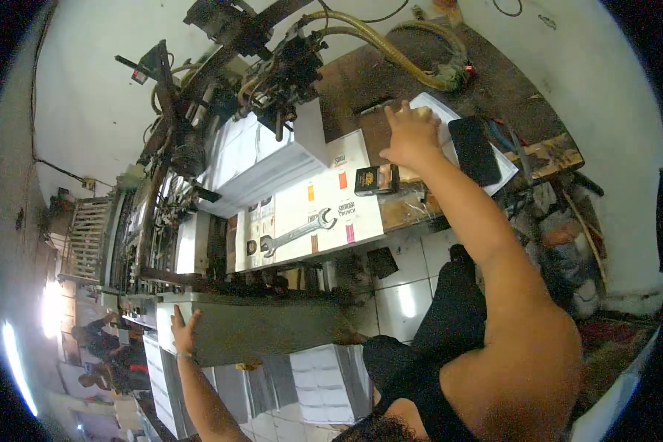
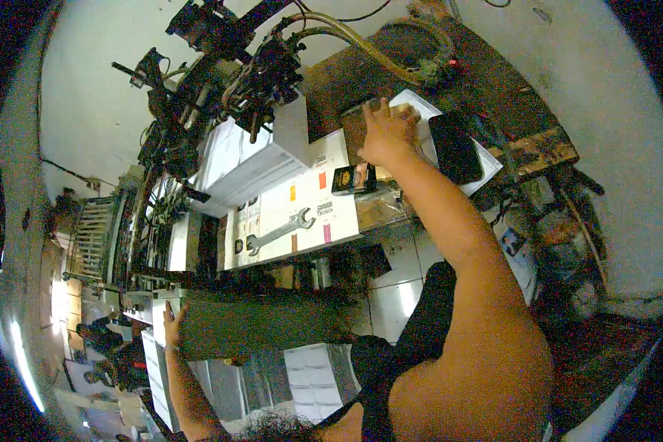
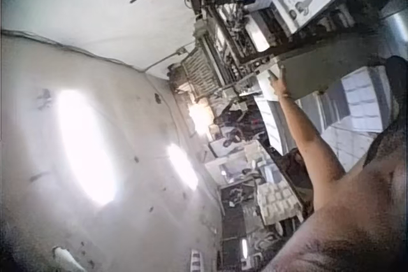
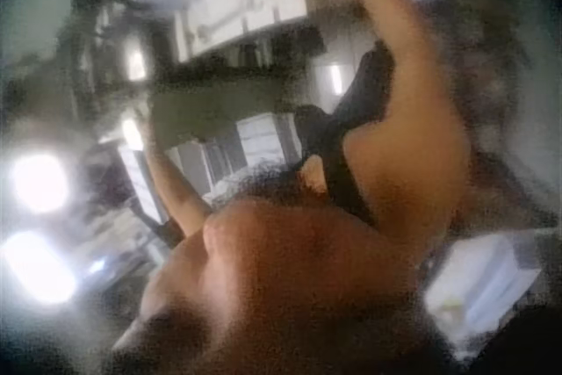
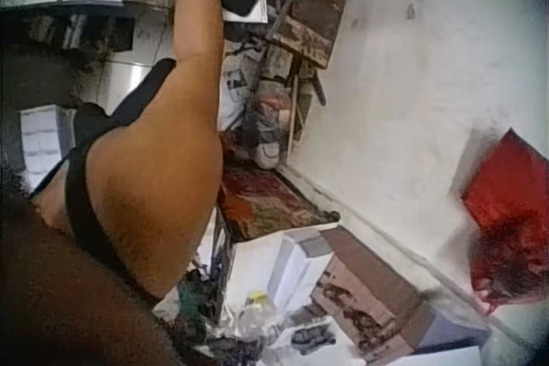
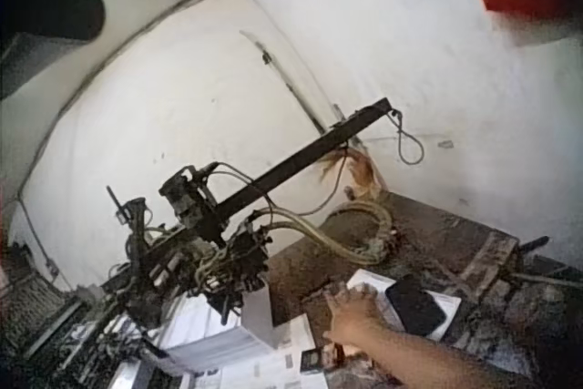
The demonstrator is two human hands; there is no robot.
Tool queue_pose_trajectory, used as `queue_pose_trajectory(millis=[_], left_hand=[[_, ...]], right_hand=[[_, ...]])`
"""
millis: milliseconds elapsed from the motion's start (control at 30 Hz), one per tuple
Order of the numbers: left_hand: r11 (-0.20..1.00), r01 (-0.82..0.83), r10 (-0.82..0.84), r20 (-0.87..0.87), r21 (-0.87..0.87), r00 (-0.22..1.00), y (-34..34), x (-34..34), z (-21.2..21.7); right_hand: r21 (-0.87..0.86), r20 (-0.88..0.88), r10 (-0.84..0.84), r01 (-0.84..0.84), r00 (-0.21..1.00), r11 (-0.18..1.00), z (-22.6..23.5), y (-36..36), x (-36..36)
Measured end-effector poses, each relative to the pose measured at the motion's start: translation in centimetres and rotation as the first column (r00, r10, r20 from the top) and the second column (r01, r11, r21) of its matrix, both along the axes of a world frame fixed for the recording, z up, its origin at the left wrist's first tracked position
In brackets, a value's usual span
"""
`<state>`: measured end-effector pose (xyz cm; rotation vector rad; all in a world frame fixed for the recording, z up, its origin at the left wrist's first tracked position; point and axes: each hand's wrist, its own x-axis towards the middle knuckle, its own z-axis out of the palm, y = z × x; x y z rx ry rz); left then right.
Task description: The person operates a printing machine by clearing paper jams and adjusting the feed by hand while another person sorts paper stacks in the background.
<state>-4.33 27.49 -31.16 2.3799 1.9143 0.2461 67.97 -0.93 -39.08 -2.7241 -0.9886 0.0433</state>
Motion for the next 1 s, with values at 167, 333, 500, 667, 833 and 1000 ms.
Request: queue_pose_trajectory(millis=[167, 333, 500, 667, 833, 1000], left_hand=[[1.000, -0.008, 0.009, 0.056, -0.016, 0.998, -0.7, 3.2, -0.1], [1.000, -0.027, 0.028, 0.175, -0.006, 0.984, -1.7, 5.1, 0.1], [0.994, 0.112, -0.112, -0.026, 0.011, 0.993, 0.3, -1.8, 0.5], [0.999, 0.047, -0.046, 0.036, -0.025, 0.998, -0.9, 0.5, 0.7], [0.999, -0.006, 0.012, 0.109, -0.051, 0.994, -2.7, 7.2, 0.9], [0.997, 0.017, 0.000, 0.227, -0.070, 0.974, -3.1, 2.5, 0.8]], right_hand=[[-0.013, -0.062, 0.045, -0.046, 0.997, 0.999, -1.6, -1.3, 1.7], [0.407, -0.130, 0.144, -0.080, 0.981, 0.910, 0.5, 0.9, 3.4], [0.806, -0.405, 0.272, 0.201, 0.873, 0.557, -2.5, 11.6, 2.9], [0.828, -0.540, 0.333, 0.415, 0.773, 0.377, -4.2, 20.8, 0.3], [0.887, -0.407, 0.402, 0.249, 0.820, 0.390, -6.5, 24.0, 0.6], [0.759, -0.514, 0.398, 0.186, 0.760, 0.624, -4.0, 22.4, -1.8]])
